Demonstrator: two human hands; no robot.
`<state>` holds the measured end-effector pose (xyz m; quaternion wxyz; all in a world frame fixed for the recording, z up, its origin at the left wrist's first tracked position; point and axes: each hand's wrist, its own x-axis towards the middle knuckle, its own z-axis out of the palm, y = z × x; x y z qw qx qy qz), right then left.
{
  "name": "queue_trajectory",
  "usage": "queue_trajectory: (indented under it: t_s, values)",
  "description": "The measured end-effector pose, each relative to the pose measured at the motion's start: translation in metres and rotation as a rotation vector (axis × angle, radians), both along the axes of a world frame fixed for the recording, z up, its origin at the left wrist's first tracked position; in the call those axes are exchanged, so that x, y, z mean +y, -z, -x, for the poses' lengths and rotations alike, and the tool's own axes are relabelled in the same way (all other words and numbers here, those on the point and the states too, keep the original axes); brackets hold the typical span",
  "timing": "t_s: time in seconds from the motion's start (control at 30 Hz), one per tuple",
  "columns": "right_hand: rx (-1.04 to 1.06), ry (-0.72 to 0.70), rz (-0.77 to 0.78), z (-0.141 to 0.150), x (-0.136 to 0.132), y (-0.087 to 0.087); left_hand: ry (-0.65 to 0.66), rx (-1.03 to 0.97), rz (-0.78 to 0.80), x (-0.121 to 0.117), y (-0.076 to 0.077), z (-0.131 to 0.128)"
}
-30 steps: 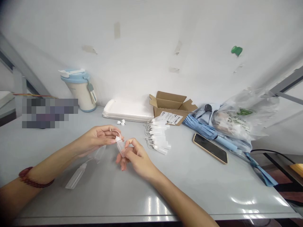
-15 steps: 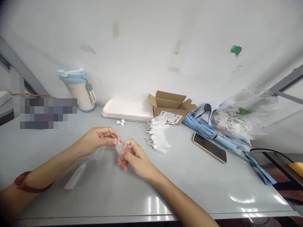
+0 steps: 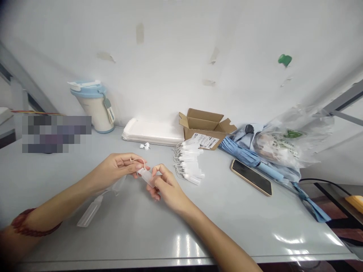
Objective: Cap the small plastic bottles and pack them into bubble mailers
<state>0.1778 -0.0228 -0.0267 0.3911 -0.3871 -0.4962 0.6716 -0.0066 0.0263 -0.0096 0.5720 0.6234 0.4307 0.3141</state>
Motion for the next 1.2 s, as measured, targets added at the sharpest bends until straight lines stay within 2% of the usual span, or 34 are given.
queue_trajectory:
  t_s: [0.17,0.4,0.6,0.8,0.9,1.1,1.2]
  values:
    - [-0.019,-0.031,-0.03,-0.0016,-0.0007,0.0013,-0.018,-0.045,0.102,0.0015,0.0034,0.0012]
    - [-0.068,-0.049,-0.049,-0.0025,-0.0021,-0.0043,0.121,0.02,0.193,-0.0021,-0.0022,0.0003]
    - [-0.019,-0.057,0.034,-0.0054,-0.0005,-0.0049,0.126,0.004,0.112,-0.0029,0.0035,-0.0007]
    - [0.106,0.034,0.112,-0.0031,0.002,-0.0003,0.05,0.036,-0.013,-0.003,0.0069,0.0]
    - [0.127,0.065,0.107,-0.0022,0.0031,0.0003,0.092,0.01,0.011,-0.0024,0.005,0.001]
    - [0.134,0.044,0.093,-0.0042,0.0026,-0.0006,0.157,0.041,0.163,-0.004,0.0009,0.001]
    - [0.142,0.038,0.091,-0.0051,0.0022,-0.0011,0.195,0.06,0.114,-0.0057,-0.0016,0.0007]
